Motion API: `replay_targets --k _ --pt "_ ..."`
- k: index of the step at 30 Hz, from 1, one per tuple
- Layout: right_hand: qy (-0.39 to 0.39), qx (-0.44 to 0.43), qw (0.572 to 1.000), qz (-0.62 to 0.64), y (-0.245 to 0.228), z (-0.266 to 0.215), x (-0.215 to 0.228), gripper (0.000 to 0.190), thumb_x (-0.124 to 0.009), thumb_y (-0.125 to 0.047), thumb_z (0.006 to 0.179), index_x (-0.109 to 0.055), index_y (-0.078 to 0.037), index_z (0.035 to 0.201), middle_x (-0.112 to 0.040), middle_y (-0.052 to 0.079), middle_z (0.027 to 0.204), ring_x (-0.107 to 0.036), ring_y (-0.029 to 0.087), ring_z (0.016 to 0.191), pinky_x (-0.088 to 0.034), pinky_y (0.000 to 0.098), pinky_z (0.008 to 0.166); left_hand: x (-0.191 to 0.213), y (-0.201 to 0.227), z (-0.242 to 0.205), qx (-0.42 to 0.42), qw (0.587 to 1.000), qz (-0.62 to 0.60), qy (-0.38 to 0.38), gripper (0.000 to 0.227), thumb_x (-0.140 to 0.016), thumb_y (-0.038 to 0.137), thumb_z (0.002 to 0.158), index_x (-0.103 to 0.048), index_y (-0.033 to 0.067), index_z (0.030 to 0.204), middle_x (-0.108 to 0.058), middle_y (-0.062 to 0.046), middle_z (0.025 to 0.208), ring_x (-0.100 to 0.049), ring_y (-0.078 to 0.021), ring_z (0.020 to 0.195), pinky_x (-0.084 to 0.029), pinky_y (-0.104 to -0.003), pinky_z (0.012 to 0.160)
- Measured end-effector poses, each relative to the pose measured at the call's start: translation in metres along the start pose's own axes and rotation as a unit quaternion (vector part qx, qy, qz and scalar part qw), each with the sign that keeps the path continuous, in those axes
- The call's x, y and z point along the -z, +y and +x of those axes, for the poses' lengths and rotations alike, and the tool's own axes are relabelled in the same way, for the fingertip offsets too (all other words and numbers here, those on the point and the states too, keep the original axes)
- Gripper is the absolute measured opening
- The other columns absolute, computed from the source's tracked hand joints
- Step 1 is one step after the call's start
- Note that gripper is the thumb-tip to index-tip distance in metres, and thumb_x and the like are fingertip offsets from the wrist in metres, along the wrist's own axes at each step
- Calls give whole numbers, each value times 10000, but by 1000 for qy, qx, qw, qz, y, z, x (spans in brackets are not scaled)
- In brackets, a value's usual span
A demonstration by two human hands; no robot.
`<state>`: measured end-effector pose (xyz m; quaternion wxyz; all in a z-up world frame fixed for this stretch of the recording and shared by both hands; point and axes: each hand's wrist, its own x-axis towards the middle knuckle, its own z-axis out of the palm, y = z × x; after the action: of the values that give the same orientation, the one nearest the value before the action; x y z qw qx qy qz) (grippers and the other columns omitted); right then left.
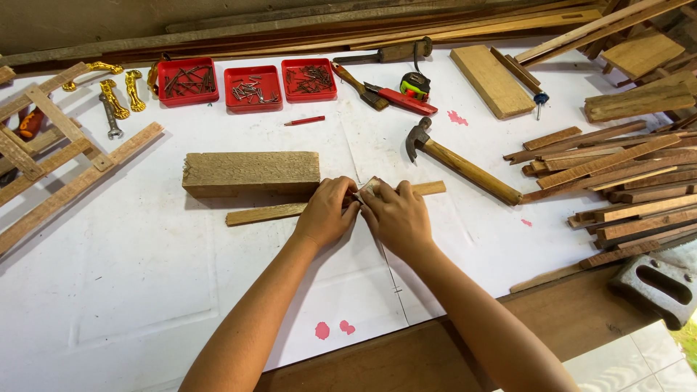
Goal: The recorder is assembling a small wooden frame using a hammer and nails, and later uses sandpaper to smooth a piece of wood.
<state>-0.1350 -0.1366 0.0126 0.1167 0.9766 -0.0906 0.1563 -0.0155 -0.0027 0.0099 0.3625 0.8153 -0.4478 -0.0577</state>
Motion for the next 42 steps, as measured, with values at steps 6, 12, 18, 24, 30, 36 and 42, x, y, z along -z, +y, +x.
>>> replay_targets --k 6,12,18,24,30,36,42 --pt "3 -12 1000 -26 73 -23 -1 357 -583 -474 988 -753 -279 1234 -721 -30 1142 -561 228 916 -541 325 701 3 3 -3 12 999 -31 -6 155 -699 178 937 -597 111 1032 -690 -24 956 -646 -185 992 -564 -354 891" --pt "-57 -95 992 -68 66 -16 7 336 -564 -467 1020 -754 -271 1216 -705 -33 1104 -554 238 940 -524 358 716 4 5 -2 -5 999 -33 8 119 -684 147 936 -602 104 1011 -691 -20 953 -638 -189 984 -564 -359 877" --pt "43 -12 999 26 -10 0 7 330 -664 -414 950 -772 -277 1230 -694 -22 1019 -561 258 920 -510 386 719 -1 -4 -2 -30 999 -8 26 174 -685 155 930 -593 65 1047 -671 -71 1057 -622 -252 1038 -541 -405 905" --pt "35 9 996 77 21 1 19 327 -701 -387 897 -787 -276 1192 -708 -56 1058 -562 249 912 -513 364 716 19 -11 -26 -92 995 -22 35 168 -671 154 974 -640 41 1095 -673 -85 1120 -621 -268 1075 -535 -407 917" --pt "54 8 994 99 46 -3 16 288 -696 -398 917 -800 -261 1148 -724 -68 1050 -557 260 907 -529 349 778 49 -42 -43 -1 997 67 50 332 -724 188 893 -680 48 1191 -669 -69 1127 -605 -261 1073 -528 -408 920" --pt "33 -35 997 53 0 7 19 270 -692 -397 932 -799 -263 1140 -726 -66 1005 -573 242 880 -514 370 740 36 -58 -40 22 998 39 32 478 -728 192 910 -615 53 1353 -654 -84 1161 -604 -261 1104 -519 -397 1005" --pt "70 40 996 49 -67 18 23 324 -697 -372 921 -748 -230 1208 -722 -17 1053 -589 249 891 -518 362 694 31 -68 -35 -32 996 9 85 615 -757 176 855 -545 -1 1405 -625 -137 1240 -573 -321 1174 -469 -428 1008"
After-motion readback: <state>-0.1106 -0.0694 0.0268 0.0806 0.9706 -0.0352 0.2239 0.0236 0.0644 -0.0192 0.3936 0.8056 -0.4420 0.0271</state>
